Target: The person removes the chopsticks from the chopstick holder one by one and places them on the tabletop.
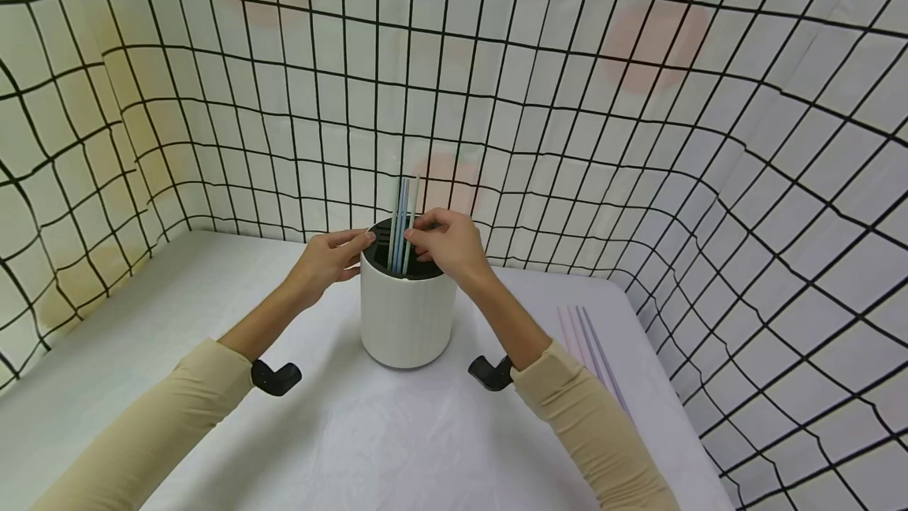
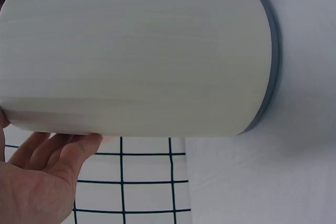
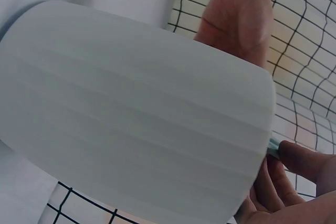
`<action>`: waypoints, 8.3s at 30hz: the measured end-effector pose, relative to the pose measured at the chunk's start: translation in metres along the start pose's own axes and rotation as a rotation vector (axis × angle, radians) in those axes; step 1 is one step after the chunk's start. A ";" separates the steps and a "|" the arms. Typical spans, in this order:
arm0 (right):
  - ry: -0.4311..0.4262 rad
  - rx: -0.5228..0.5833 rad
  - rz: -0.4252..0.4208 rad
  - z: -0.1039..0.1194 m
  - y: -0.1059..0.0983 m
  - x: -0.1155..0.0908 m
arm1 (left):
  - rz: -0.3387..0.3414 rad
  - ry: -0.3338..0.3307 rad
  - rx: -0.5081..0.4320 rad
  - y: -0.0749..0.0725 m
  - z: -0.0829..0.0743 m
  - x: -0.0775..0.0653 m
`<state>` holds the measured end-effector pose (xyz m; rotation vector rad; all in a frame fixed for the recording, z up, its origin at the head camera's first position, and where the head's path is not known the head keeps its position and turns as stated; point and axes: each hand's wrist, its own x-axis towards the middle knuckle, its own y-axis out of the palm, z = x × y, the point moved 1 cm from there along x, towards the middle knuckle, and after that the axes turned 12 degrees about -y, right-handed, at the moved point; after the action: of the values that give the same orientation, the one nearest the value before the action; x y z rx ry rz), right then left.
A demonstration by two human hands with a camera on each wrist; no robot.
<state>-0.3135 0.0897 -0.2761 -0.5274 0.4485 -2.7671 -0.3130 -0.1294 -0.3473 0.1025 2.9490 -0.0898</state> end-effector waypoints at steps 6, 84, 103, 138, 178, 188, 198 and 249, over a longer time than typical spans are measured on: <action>0.030 0.054 0.009 0.013 -0.007 -0.001 | 0.005 0.004 -0.005 -0.001 0.001 -0.001; 0.404 -0.043 -0.204 -0.149 -0.177 -0.078 | -0.006 0.012 0.033 -0.002 0.001 0.001; 0.513 -0.061 -0.181 -0.205 -0.179 -0.107 | -0.007 0.004 0.024 -0.001 0.000 0.000; 0.519 -0.208 -0.164 -0.231 -0.173 -0.116 | -0.011 0.001 0.016 -0.001 0.001 -0.001; 0.162 -0.133 -0.113 -0.063 -0.092 -0.037 | -0.012 0.019 0.028 -0.002 0.003 -0.001; -0.011 -0.147 -0.008 -0.012 -0.043 -0.023 | -0.032 0.005 0.031 -0.003 0.004 0.001; -0.062 -0.098 -0.003 -0.001 -0.014 -0.016 | -0.002 0.013 -0.005 -0.001 0.003 0.000; -0.001 0.000 -0.029 0.006 0.004 0.003 | 0.001 0.015 0.007 -0.002 0.004 0.002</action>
<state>-0.3129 0.0834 -0.2714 -0.5396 0.4438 -2.7948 -0.3148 -0.1312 -0.3512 0.1056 2.9636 -0.0996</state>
